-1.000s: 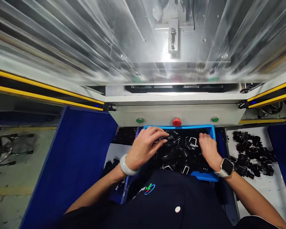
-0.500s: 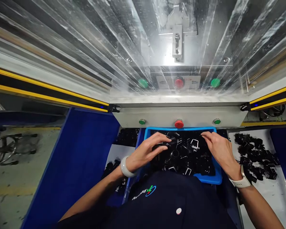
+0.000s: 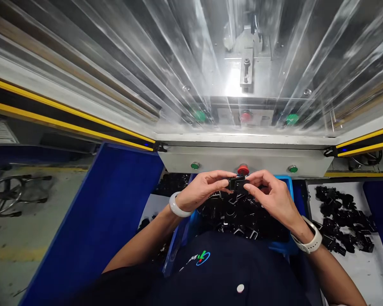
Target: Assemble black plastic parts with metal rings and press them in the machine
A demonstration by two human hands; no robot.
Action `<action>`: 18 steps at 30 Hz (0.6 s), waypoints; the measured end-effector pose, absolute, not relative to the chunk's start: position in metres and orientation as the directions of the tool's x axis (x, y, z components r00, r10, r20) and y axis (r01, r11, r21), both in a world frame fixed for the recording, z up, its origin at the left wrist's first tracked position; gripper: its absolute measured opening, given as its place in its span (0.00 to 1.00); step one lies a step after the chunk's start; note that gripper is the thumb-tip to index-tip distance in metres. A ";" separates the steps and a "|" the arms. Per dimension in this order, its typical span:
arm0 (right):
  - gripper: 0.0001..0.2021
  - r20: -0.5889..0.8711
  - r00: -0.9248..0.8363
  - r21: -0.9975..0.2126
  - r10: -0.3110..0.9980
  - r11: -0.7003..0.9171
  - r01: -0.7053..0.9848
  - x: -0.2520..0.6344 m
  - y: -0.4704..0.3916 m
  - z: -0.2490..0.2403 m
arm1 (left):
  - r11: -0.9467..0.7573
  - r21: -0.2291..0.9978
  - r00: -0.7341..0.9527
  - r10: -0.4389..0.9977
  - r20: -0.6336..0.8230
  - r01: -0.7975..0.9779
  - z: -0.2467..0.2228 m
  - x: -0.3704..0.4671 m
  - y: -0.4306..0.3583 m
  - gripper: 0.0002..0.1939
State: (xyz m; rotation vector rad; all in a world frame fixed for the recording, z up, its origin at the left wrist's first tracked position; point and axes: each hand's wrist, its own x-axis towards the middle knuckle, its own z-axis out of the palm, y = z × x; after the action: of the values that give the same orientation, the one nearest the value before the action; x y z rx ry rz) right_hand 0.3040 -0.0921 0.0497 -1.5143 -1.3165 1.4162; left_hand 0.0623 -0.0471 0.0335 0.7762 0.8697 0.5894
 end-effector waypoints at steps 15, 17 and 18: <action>0.20 -0.100 -0.209 -0.956 0.973 -0.036 0.290 0.301 0.036 0.100 | 0.171 0.985 0.373 0.914 -0.162 0.011 0.081 0.084 0.055 0.10; 0.18 0.135 -0.069 -0.883 0.988 0.152 0.444 0.296 0.096 0.128 | 0.155 0.984 0.275 0.953 -0.126 -0.088 0.103 0.084 0.094 0.06; 0.19 0.254 0.021 -0.806 0.967 0.200 0.557 0.292 0.128 0.140 | 0.136 0.982 0.214 0.971 -0.107 -0.127 0.114 0.084 0.115 0.05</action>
State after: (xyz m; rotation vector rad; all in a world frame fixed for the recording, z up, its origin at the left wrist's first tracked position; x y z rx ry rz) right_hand 0.2923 0.1275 0.1395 -1.4628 -1.6441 0.6222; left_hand 0.0844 0.1147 0.1138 1.1088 1.0112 1.0329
